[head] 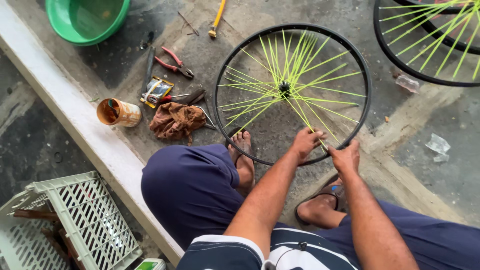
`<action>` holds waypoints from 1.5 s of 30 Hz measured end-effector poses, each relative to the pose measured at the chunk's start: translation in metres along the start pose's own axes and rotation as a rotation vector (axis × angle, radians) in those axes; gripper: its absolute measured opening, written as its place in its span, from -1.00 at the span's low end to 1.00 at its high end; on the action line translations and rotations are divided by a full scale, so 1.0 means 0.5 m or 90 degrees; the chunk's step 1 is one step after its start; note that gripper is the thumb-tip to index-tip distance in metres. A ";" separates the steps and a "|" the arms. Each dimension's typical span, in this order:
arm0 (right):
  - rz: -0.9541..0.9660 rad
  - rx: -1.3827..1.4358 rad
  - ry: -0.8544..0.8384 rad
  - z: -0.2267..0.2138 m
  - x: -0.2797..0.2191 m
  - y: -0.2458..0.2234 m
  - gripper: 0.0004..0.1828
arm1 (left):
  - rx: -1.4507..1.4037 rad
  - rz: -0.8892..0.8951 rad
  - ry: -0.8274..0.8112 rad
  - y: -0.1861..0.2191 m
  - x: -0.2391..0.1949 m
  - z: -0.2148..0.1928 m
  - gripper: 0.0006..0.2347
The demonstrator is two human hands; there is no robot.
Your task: The person sits on the floor and works on a bicycle wheel with neon green spokes, repeatedly pressing and adjusting the tire bead into the rim. They rotate the wheel to work on different sections and briefly flip it over to check the alignment.
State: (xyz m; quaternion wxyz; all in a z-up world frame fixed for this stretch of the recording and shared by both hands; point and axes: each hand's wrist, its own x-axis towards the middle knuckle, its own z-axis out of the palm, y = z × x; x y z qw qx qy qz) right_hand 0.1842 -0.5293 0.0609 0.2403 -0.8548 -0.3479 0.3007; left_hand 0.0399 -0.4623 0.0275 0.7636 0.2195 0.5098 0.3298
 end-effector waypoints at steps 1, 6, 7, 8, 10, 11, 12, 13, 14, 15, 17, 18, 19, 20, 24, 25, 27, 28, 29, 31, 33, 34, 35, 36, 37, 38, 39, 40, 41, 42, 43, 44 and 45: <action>-0.007 0.002 -0.001 0.004 0.005 0.005 -0.08 | 0.160 0.049 0.083 -0.004 -0.001 0.024 -0.75; -0.001 0.033 -0.018 -0.003 0.010 0.034 -0.22 | 0.682 0.062 0.064 -0.046 -0.026 0.033 -0.70; -0.002 0.077 -0.020 -0.009 0.015 0.034 -0.26 | 0.664 0.041 -0.031 -0.051 -0.033 0.013 -0.70; 0.000 0.126 -0.018 -0.014 0.014 0.036 -0.29 | 0.649 0.023 -0.132 -0.052 -0.037 -0.004 -0.69; 0.003 0.153 -0.052 -0.023 0.016 0.043 -0.40 | 0.331 -0.030 -0.087 -0.054 -0.033 -0.021 -0.63; 0.007 0.165 -0.068 -0.021 0.015 0.046 -0.45 | 0.172 -0.060 -0.065 -0.054 -0.029 -0.028 -0.55; 0.039 0.209 -0.088 -0.029 0.012 0.055 -0.46 | 0.180 -0.082 -0.035 -0.063 -0.029 -0.018 -0.53; 0.070 0.254 -0.107 -0.035 0.009 0.063 -0.46 | 0.189 -0.105 -0.006 -0.068 -0.026 -0.009 -0.51; 0.098 0.302 -0.125 -0.036 0.010 0.064 -0.47 | 0.199 -0.125 0.023 -0.068 -0.017 -0.001 -0.49; 0.107 0.306 -0.129 -0.039 0.013 0.064 -0.49 | 0.164 -0.104 0.078 -0.071 -0.010 0.010 -0.52; 0.129 0.315 -0.137 -0.037 0.010 0.071 -0.55 | 0.095 -0.068 0.190 -0.087 -0.001 0.017 -0.58; 0.135 0.357 -0.148 -0.039 0.015 0.074 -0.55 | 0.109 -0.066 0.154 -0.096 0.009 0.013 -0.63; 0.140 0.399 -0.160 -0.040 0.021 0.077 -0.56 | 0.122 -0.064 0.118 -0.104 0.018 0.003 -0.69; 0.146 0.439 -0.173 -0.043 0.023 0.082 -0.57 | 0.133 -0.061 0.084 -0.114 0.022 -0.007 -0.74; 0.158 0.467 -0.217 -0.071 0.020 0.086 -0.66 | 0.317 -0.116 -0.159 -0.115 0.021 -0.069 -0.80; 0.171 0.472 -0.214 -0.082 0.016 0.080 -0.70 | 0.304 -0.185 -0.195 -0.111 0.012 -0.079 -0.82; 0.195 0.480 -0.188 -0.105 0.005 0.057 -0.78 | 0.267 -0.234 -0.214 -0.101 -0.006 -0.075 -0.83; 0.206 0.485 -0.165 -0.119 -0.002 0.042 -0.81 | 0.245 -0.213 -0.198 -0.096 -0.010 -0.065 -0.83; 0.216 0.490 -0.141 -0.133 -0.007 0.024 -0.83 | 0.223 -0.193 -0.181 -0.091 -0.011 -0.055 -0.83; 0.205 0.507 -0.141 -0.163 -0.030 -0.005 -0.85 | 0.290 -0.095 -0.128 -0.100 -0.013 -0.018 -0.79; 0.199 0.505 -0.127 -0.185 -0.048 -0.033 -0.85 | 0.361 0.001 -0.069 -0.106 0.005 0.019 -0.75; 0.203 0.490 -0.117 -0.193 -0.057 -0.042 -0.84 | 0.394 0.045 -0.033 -0.112 0.011 0.036 -0.73; 0.207 0.474 -0.108 -0.198 -0.067 -0.048 -0.83 | 0.427 0.089 0.003 -0.120 0.012 0.045 -0.71; 0.197 0.483 -0.096 -0.200 -0.068 -0.053 -0.83 | 0.394 0.051 -0.005 -0.122 0.018 0.052 -0.72; 0.187 0.491 -0.085 -0.200 -0.073 -0.052 -0.83 | 0.362 0.013 -0.014 -0.125 0.022 0.058 -0.72; 0.177 0.499 -0.078 -0.196 -0.073 -0.050 -0.82 | 0.328 -0.024 -0.019 -0.125 0.026 0.059 -0.72; 0.173 0.493 -0.078 -0.193 -0.070 -0.044 -0.83 | 0.340 -0.008 -0.018 -0.125 0.030 0.063 -0.72; 0.172 0.487 -0.079 -0.186 -0.070 -0.032 -0.85 | 0.354 0.006 -0.016 -0.127 0.030 0.063 -0.72; 0.171 0.481 -0.080 -0.179 -0.067 -0.019 -0.86 | 0.368 0.021 -0.015 -0.128 0.031 0.062 -0.73; 0.178 0.465 -0.076 -0.171 -0.064 -0.006 -0.86 | 0.352 0.008 -0.019 -0.128 0.032 0.060 -0.73; 0.185 0.449 -0.073 -0.165 -0.062 0.009 -0.87 | 0.335 -0.005 -0.023 -0.130 0.031 0.061 -0.73; 0.192 0.432 -0.071 -0.162 -0.062 0.022 -0.87 | 0.318 -0.018 -0.027 -0.132 0.028 0.064 -0.74; 0.190 0.429 -0.073 -0.160 -0.062 0.035 -0.86 | 0.332 -0.018 -0.025 -0.134 0.025 0.067 -0.73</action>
